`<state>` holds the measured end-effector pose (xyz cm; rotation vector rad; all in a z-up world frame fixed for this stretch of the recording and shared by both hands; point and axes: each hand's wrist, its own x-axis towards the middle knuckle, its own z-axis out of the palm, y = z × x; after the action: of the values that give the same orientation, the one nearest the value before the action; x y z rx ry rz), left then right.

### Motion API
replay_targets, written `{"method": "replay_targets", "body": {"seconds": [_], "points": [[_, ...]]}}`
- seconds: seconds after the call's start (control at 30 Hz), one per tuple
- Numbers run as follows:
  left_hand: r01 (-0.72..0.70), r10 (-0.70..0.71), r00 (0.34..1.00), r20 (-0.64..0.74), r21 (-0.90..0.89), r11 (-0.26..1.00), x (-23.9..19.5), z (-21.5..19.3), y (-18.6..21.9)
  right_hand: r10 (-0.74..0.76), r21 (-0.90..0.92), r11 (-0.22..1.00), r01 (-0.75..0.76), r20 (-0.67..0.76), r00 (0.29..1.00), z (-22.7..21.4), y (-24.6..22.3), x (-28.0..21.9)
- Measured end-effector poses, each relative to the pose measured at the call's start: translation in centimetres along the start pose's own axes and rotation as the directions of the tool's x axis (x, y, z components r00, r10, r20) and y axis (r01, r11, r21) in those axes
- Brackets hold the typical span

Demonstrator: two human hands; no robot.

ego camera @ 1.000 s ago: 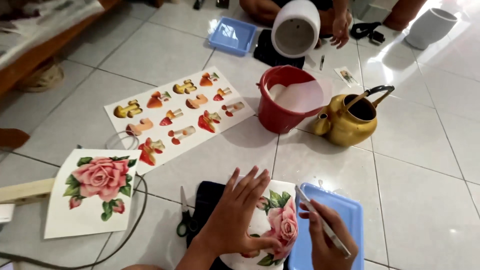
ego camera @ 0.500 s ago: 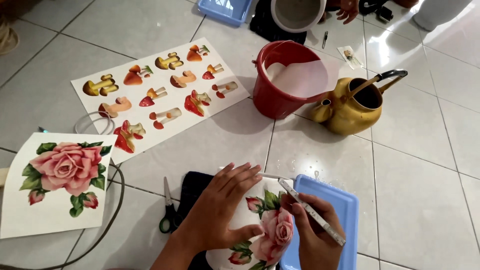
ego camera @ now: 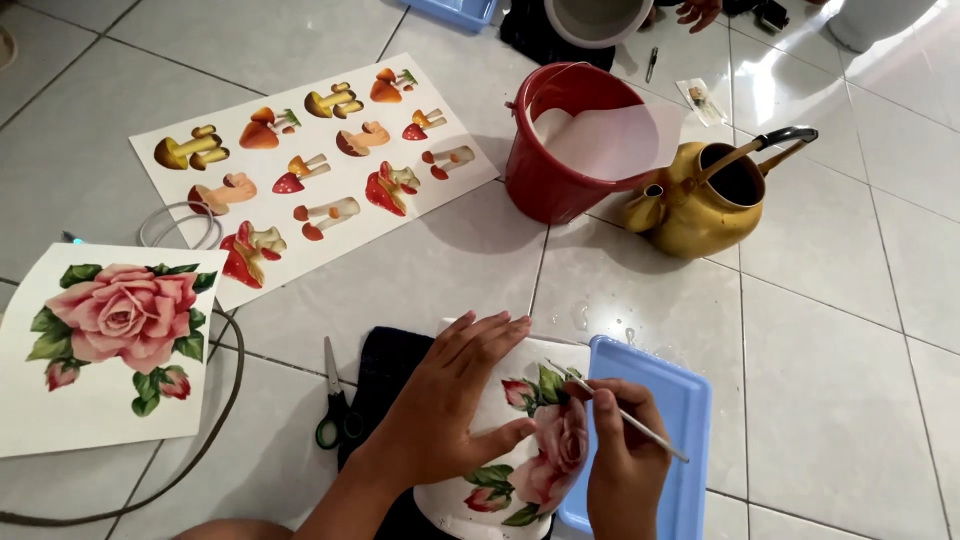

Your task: Refining the edges of a floral sticker applied to a white ceramic pot using a precision knife and smoothing it down by hand.

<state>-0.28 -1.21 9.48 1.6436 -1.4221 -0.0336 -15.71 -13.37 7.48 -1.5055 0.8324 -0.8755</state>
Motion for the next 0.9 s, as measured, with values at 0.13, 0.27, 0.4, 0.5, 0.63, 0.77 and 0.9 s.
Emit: {"method": "replay_targets", "body": {"seconds": [0.13, 0.27, 0.4, 0.5, 0.63, 0.77, 0.9], "points": [[-0.004, 0.003, 1.0, -0.008, -0.023, 1.0, 0.1, -0.2, 0.0, 0.148, 0.107, 0.984, -0.146, -0.02, 0.989, -0.2, 0.1, 0.7], [0.004, -0.005, 1.0, -0.007, -0.045, 0.999, 0.0, -0.1, -0.1, 0.194, 0.244, 0.947, -0.208, 0.077, 0.978, -0.7, 0.7, 1.3], [0.011, -0.016, 0.998, -0.053, -0.106, 0.994, -0.2, 0.7, -0.4, 0.212, 0.374, 0.899, -0.229, 0.088, 0.973, -1.1, 0.8, 2.0], [-0.021, 0.012, 0.994, -0.112, -0.077, 0.997, -0.3, 1.4, -0.1, 0.142, 0.439, 0.88, -0.179, 0.115, 0.983, -1.9, 1.1, 2.2], [-0.081, 0.079, 0.982, -0.171, -0.004, 0.997, 0.0, 2.0, 0.2, 0.16, 0.502, 0.84, -0.206, 0.134, 0.978, -2.4, 1.3, 2.9], [-0.077, 0.076, 0.98, -0.185, 0.002, 0.997, -0.2, 1.8, 0.1, 0.109, 0.489, 0.853, -0.185, 0.18, 0.978, -2.5, 1.9, 2.8], [-0.072, 0.067, 0.978, -0.197, -0.02, 0.997, -0.4, 1.5, -0.3, 0.116, 0.421, 0.884, -0.202, 0.222, 0.968, -2.2, 1.7, 2.8]]}}
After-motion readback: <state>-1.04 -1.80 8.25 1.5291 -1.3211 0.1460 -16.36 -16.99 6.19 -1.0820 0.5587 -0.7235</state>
